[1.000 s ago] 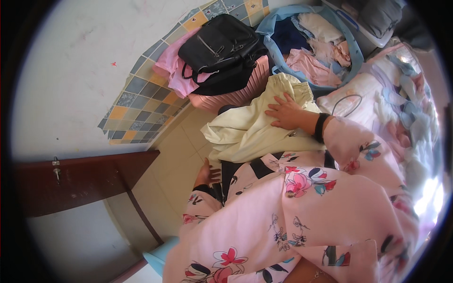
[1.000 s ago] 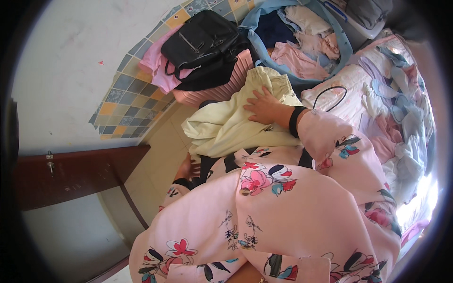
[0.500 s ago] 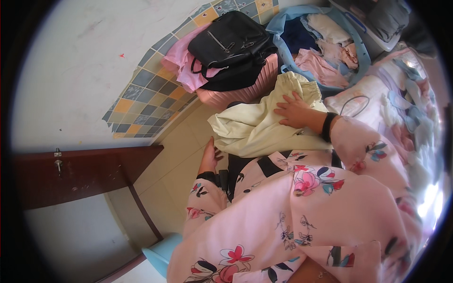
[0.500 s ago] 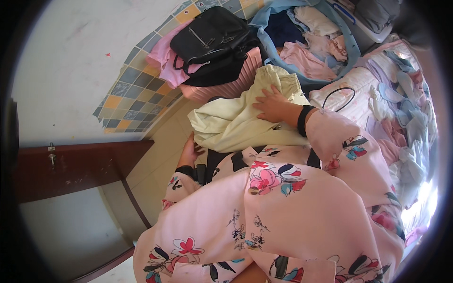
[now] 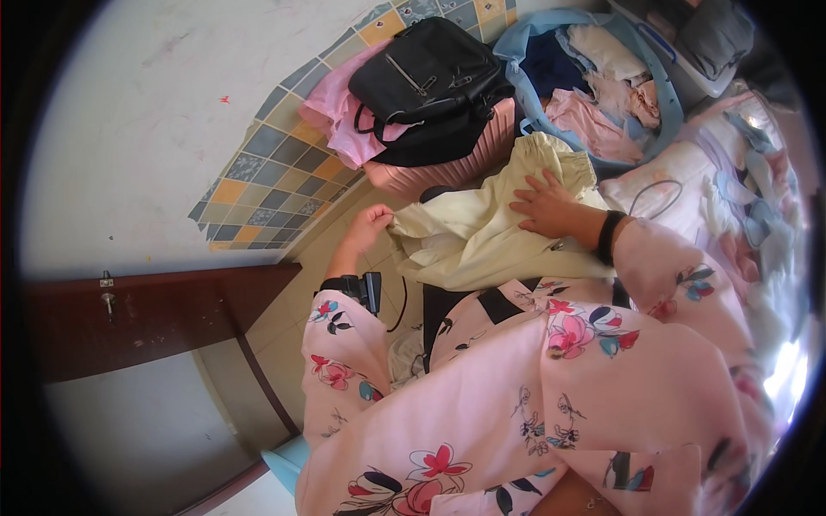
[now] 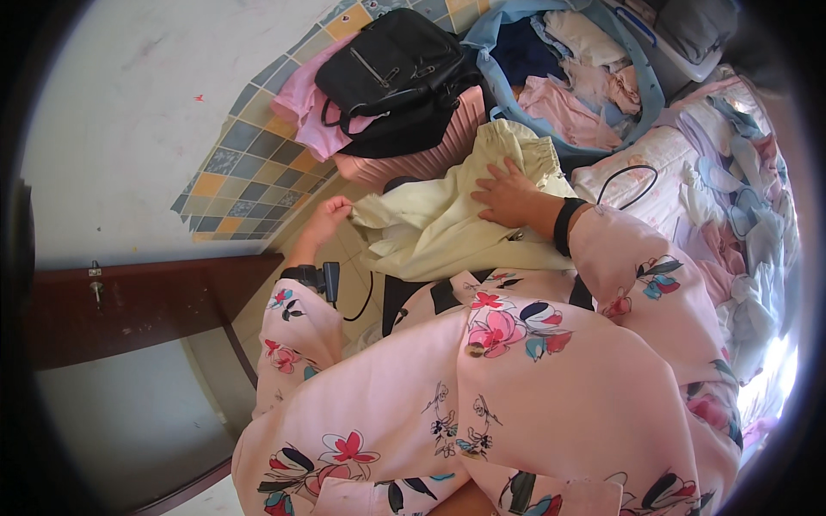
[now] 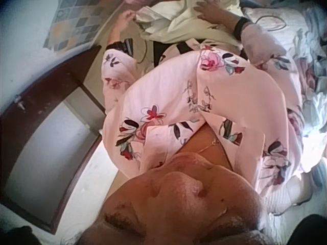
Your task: The person picks up different pieces of clothing one at a time, shakes them out, folds them, and places them into a blue laundry basket.
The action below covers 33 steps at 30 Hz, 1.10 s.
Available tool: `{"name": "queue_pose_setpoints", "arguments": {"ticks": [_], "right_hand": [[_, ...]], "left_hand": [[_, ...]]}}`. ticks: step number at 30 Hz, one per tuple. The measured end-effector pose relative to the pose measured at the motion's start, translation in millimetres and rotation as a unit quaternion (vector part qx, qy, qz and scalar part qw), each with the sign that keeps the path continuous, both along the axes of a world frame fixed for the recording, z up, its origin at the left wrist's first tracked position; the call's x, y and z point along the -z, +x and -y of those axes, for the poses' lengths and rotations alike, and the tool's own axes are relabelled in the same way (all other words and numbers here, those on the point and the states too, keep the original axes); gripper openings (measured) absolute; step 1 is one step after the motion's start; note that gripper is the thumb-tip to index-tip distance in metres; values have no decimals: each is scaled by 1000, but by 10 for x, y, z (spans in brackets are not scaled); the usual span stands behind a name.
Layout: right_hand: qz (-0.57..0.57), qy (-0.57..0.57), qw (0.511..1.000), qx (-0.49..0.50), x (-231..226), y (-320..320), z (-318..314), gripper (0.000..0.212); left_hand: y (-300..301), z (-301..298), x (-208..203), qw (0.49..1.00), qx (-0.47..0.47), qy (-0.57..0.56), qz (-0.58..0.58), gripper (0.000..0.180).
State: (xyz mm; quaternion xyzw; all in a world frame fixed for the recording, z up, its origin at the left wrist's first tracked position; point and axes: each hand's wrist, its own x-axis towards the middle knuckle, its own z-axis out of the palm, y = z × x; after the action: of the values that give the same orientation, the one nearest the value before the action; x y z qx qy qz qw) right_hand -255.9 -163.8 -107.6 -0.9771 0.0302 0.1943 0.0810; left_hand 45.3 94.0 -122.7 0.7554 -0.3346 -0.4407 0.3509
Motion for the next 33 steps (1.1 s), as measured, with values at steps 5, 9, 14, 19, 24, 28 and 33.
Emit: {"name": "queue_pose_setpoints", "arguments": {"ticks": [5, 9, 14, 19, 24, 28, 33], "right_hand": [[-11, 6, 1000, 9, -37, 4, 4, 47], [-18, -1, 1000, 14, -27, 6, 14, 47], [-15, -2, 1000, 12, -16, 18, 20, 47], [-18, 1, 1000, 11, -26, 41, 14, 47], [-15, 1, 1000, 17, -19, 24, 15, 47], [3, 4, 1000, 6, -18, 38, 22, 46], [-6, 14, 1000, 9, 6, 30, 33, 46]], "left_hand": [[-2, 132, -92, 974, -66, -7, -216, 10], [-15, 66, -72, 986, -72, -13, -149, 21], [-44, -290, 383, 994, -100, 38, -38, 38], [-356, -448, 818, 975, -215, 17, -43, 49], [-658, -553, 979, 908, -310, 188, -208, 57], [-838, -960, 1328, 862, -210, 334, -320, 70], [-1153, -683, 998, 837, -314, -57, -444, 60]]}}
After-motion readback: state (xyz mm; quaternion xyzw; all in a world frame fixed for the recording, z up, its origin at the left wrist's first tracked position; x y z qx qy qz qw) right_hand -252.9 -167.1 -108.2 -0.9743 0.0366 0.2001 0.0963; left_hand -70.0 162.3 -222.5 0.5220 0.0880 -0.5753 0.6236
